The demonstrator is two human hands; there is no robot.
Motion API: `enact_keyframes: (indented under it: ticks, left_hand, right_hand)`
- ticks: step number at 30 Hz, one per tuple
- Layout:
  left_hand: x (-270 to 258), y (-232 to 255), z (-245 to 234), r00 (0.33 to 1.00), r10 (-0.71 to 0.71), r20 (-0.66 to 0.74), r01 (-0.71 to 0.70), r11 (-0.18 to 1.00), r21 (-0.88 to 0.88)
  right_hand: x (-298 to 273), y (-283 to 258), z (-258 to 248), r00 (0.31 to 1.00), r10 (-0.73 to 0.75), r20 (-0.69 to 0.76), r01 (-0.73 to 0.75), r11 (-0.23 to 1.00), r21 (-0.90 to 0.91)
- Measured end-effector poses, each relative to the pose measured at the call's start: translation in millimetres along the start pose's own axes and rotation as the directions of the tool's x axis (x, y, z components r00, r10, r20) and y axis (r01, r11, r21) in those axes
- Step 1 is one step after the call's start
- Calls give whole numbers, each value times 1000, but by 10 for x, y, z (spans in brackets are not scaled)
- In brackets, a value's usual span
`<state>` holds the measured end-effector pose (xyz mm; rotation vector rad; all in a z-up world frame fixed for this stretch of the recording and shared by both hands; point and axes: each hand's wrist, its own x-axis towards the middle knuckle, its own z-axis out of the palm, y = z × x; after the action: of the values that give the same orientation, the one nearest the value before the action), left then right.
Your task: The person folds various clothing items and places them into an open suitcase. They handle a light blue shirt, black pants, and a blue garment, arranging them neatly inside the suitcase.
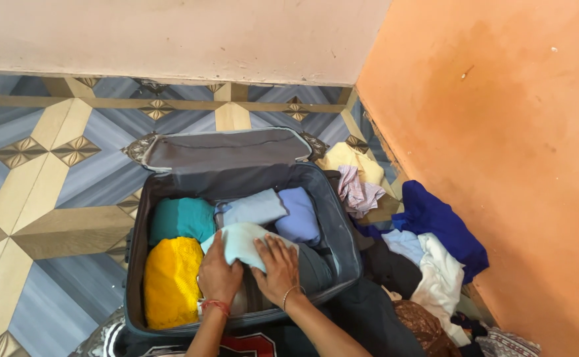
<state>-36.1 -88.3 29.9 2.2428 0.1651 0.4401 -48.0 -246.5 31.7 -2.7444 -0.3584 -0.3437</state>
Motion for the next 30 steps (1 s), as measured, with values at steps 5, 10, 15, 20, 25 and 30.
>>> enact_keyframes:
  ticks: [5, 10, 15, 20, 25, 30]
  left_hand:
    - [42, -261, 216, 972, -184, -150, 69, 825, -561]
    - [66, -532, 401, 929, -371, 6, 273, 673, -687]
    - [20, -535, 532, 964, -232, 131, 262, 728, -633]
    - [-16, -429, 516, 923, -301, 241, 379, 591, -712]
    - [1, -413, 436, 937, -302, 175, 337, 651, -680]
    - [3, -443, 465, 951, -158, 265, 306, 603, -737]
  right_hand:
    - [-35, -108, -127, 976, -216, -1, 212, 954, 214]
    - [14, -298, -132, 996, -67, 52, 58, 986, 157]
    - [29, -233, -50, 986, 156, -57, -145, 977, 156]
    - [-11, -153, 32, 984, 177, 8, -171, 939, 298]
    - [16, -181, -2, 978, 203, 42, -206, 934, 293]
    - [18, -121, -14, 970, 222, -97, -184, 937, 297]
